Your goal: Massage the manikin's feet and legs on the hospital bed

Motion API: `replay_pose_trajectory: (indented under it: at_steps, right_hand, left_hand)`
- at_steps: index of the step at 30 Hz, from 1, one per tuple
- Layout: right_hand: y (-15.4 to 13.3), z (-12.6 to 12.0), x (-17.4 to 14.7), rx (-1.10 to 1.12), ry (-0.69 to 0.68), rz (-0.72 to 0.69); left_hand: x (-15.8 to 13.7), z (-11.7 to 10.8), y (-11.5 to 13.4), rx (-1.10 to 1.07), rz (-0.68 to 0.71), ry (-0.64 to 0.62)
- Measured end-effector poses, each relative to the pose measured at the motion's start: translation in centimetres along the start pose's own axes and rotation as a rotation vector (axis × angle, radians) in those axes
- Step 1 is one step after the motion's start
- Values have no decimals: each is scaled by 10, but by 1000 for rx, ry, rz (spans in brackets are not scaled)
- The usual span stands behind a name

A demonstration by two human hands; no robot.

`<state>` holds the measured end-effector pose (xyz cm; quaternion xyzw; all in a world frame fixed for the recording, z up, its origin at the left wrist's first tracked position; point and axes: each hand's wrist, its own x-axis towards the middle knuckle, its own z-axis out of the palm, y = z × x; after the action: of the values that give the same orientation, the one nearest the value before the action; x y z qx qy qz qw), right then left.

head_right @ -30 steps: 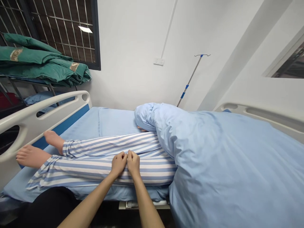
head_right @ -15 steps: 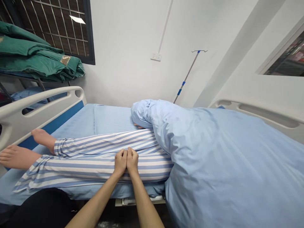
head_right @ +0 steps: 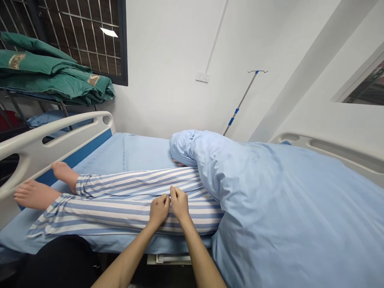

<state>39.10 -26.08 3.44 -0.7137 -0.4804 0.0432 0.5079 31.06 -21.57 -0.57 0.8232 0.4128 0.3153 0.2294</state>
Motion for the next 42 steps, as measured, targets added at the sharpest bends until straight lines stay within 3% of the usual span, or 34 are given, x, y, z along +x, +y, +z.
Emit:
replay_pose_trajectory:
  at_steps: [6, 11, 19, 21, 27, 32, 39, 42]
  right_hand:
    - [29, 11, -18, -230, 34, -34]
    - [30, 11, -15, -152, 64, 5]
    - [32, 4, -12, 93, 107, 34]
    - [32, 2, -12, 150, 104, 50]
    - [31, 0, -12, 229, 149, 113]
    - [30, 1, -14, 164, 132, 98]
    - [17, -31, -3, -458, -43, -84]
    - [20, -38, -1, -479, -63, -110]
  left_hand:
    - [-2, 1, 2, 88, 2, -26]
    - [3, -2, 6, 6, -45, -70]
    - [18, -1, 35, -687, -186, -12]
    - [18, 4, 41, -744, -222, 11]
    - [11, 20, 37, -223, -175, -19]
    - [9, 20, 33, -65, -122, -54]
    - [8, 19, 36, 3, -98, -81]
    - [8, 21, 38, 45, -95, -87]
